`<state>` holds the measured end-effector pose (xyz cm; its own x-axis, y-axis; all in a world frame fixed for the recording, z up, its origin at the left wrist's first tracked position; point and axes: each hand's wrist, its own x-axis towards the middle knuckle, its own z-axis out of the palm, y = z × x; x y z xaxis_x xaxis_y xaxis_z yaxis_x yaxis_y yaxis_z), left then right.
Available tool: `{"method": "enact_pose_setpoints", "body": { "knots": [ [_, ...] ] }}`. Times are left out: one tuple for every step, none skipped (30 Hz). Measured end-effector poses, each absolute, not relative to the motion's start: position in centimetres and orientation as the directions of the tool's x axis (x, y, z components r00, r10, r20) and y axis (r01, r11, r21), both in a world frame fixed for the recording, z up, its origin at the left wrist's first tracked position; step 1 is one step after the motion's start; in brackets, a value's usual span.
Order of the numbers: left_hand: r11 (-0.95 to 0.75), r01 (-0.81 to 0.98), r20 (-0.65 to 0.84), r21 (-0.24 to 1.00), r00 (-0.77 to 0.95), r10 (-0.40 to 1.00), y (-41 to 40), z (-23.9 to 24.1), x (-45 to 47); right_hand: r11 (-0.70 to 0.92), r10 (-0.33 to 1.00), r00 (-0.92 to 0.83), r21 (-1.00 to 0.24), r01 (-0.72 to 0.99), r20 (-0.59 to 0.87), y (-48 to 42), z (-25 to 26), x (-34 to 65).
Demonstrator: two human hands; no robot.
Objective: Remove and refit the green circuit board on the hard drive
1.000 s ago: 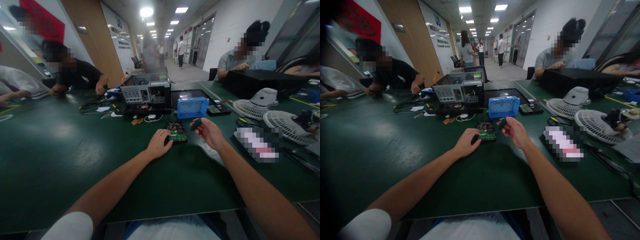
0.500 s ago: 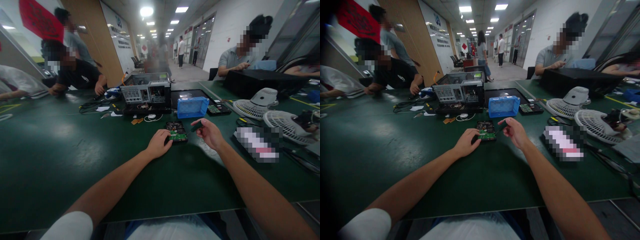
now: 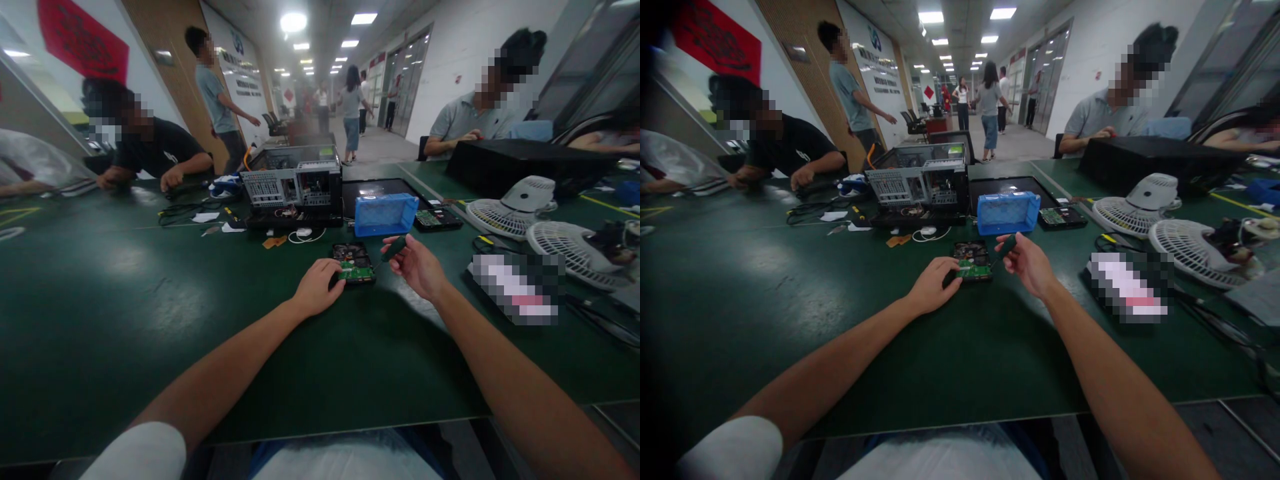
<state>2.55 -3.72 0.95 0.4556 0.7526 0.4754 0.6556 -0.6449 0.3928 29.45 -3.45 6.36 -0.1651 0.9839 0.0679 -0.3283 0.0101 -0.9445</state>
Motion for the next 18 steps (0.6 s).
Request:
{"method": "enact_pose_setpoints", "body": {
  "knots": [
    [-0.643, 0.657, 0.472, 0.394, 0.456, 0.755, -3.75, 1.0, 2.55, 0.014, 0.984, -0.164, -0.946, -0.323, 0.07, -3.47, 6.34, 29.46],
    [-0.642, 0.658, 0.469, 0.395, 0.457, 0.756, -3.79, 1.06, 2.55, 0.018, 0.983, -0.165, -0.948, -0.316, 0.074, -3.5, 6.33, 29.46],
    [-0.642, 0.657, 0.466, 0.394, 0.459, 0.756, -3.83, 1.14, 2.54, 0.025, 0.983, -0.168, -0.951, -0.309, 0.08, -3.54, 6.31, 29.47],
    [-0.644, 0.657, 0.465, 0.393, 0.462, 0.755, -3.86, 1.21, 2.53, 0.034, 0.981, -0.172, -0.953, -0.301, 0.09, -3.58, 6.29, 29.47],
    [-0.645, 0.656, 0.465, 0.392, 0.464, 0.754, -3.88, 1.27, 2.53, 0.047, 0.979, -0.177, -0.955, -0.294, 0.103, -3.62, 6.27, 29.47],
    [-0.646, 0.655, 0.467, 0.391, 0.464, 0.753, -3.9, 1.32, 2.52, 0.061, 0.976, -0.181, -0.956, -0.288, 0.117, -3.66, 6.25, 29.47],
    [-0.648, 0.654, 0.468, 0.391, 0.465, 0.751, -3.91, 1.35, 2.51, 0.074, 0.974, -0.186, -0.956, -0.285, 0.13, -3.69, 6.22, 29.45],
    [-0.649, 0.652, 0.471, 0.391, 0.464, 0.75, -3.91, 1.37, 2.51, 0.084, 0.971, -0.19, -0.955, -0.283, 0.142, -3.71, 6.19, 29.43],
    [-0.651, 0.65, 0.474, 0.392, 0.463, 0.749, -3.92, 1.38, 2.5, 0.091, 0.97, -0.193, -0.955, -0.283, 0.15, -3.72, 6.15, 29.4],
    [-0.651, 0.649, 0.476, 0.393, 0.462, 0.748, -3.92, 1.4, 2.5, 0.094, 0.969, -0.195, -0.954, -0.286, 0.154, -3.72, 6.12, 29.36],
    [-0.651, 0.648, 0.475, 0.394, 0.463, 0.748, -3.94, 1.43, 2.5, 0.095, 0.968, -0.195, -0.953, -0.289, 0.155, -3.71, 6.1, 29.31],
    [-0.651, 0.648, 0.471, 0.395, 0.466, 0.749, -3.97, 1.47, 2.5, 0.091, 0.969, -0.193, -0.952, -0.294, 0.152, -3.68, 6.08, 29.27],
    [-0.649, 0.65, 0.467, 0.395, 0.467, 0.751, -4.0, 1.52, 2.5, 0.084, 0.971, -0.191, -0.951, -0.299, 0.146, -3.64, 6.07, 29.24],
    [-0.649, 0.65, 0.462, 0.396, 0.47, 0.752, -4.04, 1.57, 2.5, 0.075, 0.972, -0.189, -0.95, -0.304, 0.137, -3.59, 6.07, 29.22],
    [-0.649, 0.65, 0.46, 0.395, 0.472, 0.752, -4.07, 1.61, 2.51, 0.063, 0.974, -0.188, -0.949, -0.309, 0.126, -3.53, 6.08, 29.22],
    [-0.65, 0.649, 0.461, 0.395, 0.472, 0.752, -4.1, 1.63, 2.52, 0.051, 0.975, -0.19, -0.948, -0.314, 0.115, -3.46, 6.09, 29.25],
    [-0.65, 0.649, 0.461, 0.395, 0.472, 0.752, -4.11, 1.64, 2.54, 0.041, 0.976, -0.192, -0.947, -0.317, 0.106, -3.39, 6.1, 29.29],
    [-0.647, 0.65, 0.462, 0.398, 0.467, 0.754, -4.1, 1.62, 2.55, 0.033, 0.976, -0.194, -0.948, -0.318, 0.099, -3.33, 6.11, 29.35]
  ]
}}
